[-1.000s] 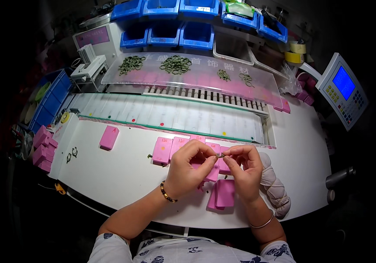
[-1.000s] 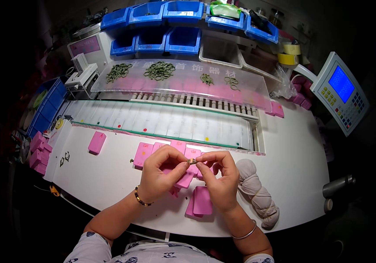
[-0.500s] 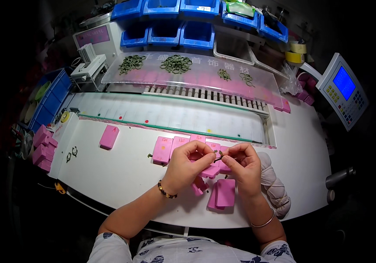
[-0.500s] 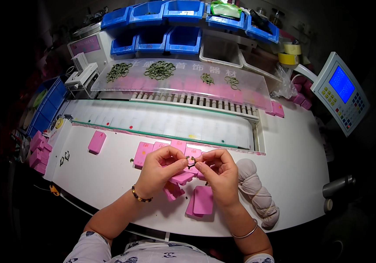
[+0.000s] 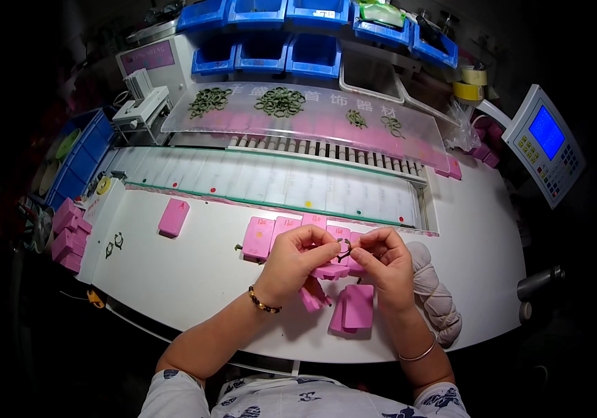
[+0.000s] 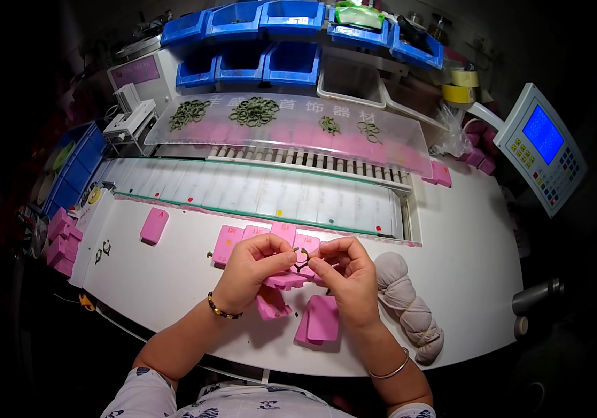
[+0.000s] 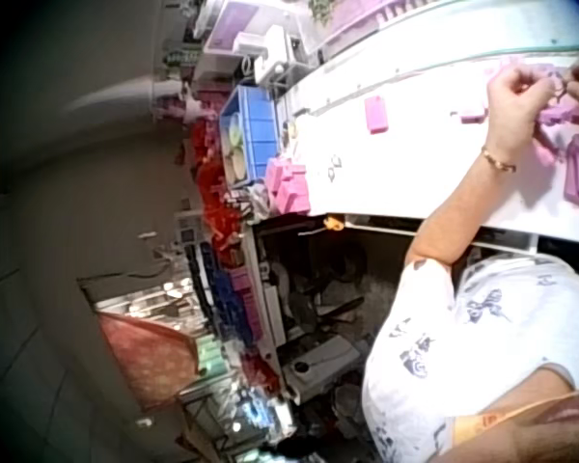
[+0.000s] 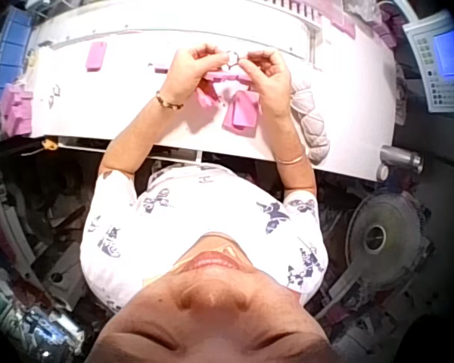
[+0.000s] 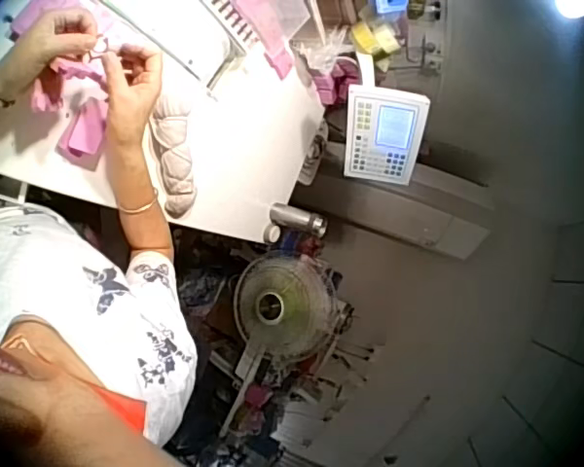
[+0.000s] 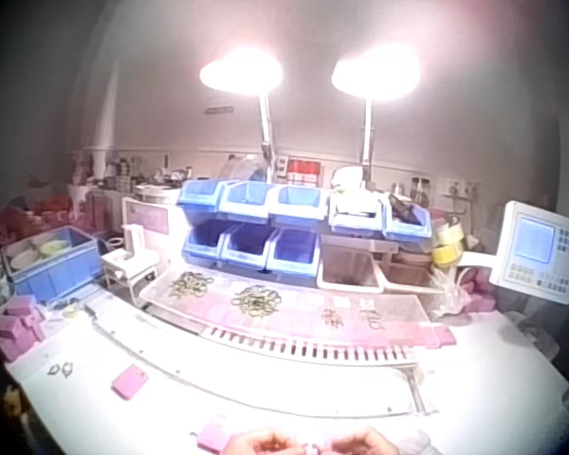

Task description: The person picks up a small pink wax block, inserts a metal wick through a central hole, and places the completed item back on the workspace before repeating the process with another wax block.

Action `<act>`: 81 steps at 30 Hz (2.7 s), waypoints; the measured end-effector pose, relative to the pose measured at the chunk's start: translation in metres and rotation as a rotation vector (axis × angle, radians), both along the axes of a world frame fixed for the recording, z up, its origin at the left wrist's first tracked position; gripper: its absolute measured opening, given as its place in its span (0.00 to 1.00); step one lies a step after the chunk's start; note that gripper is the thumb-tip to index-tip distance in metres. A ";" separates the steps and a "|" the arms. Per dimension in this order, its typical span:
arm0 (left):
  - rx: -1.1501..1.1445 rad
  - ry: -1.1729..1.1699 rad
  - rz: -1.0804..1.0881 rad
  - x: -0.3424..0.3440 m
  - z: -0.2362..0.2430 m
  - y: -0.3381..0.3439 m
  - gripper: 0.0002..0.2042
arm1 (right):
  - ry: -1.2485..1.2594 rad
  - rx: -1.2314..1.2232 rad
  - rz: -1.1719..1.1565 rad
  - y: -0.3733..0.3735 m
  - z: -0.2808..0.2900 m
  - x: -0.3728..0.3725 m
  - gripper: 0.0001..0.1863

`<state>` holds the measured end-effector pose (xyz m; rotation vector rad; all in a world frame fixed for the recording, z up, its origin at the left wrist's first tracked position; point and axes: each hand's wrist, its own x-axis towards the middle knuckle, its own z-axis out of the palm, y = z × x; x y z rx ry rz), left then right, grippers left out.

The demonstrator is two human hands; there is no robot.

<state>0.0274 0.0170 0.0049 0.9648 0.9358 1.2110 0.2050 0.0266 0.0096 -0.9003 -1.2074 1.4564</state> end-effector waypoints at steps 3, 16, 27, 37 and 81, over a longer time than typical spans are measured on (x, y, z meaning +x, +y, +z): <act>-0.088 -0.044 -0.032 -0.004 0.002 0.001 0.04 | -0.006 -0.011 0.000 0.000 -0.002 0.000 0.11; -0.307 -0.227 -0.147 -0.005 0.002 0.006 0.07 | -0.041 -0.111 0.010 0.000 -0.004 0.001 0.11; -0.179 -0.143 0.113 -0.041 0.016 0.001 0.07 | -0.060 -0.043 -0.062 -0.002 0.007 0.002 0.07; -0.274 0.574 0.786 -0.270 -0.003 -0.079 0.06 | -0.040 0.005 0.004 -0.003 0.001 -0.005 0.08; -0.178 -0.281 -0.001 0.010 0.014 -0.015 0.34 | -1.522 0.739 -0.097 -0.029 0.014 0.095 0.37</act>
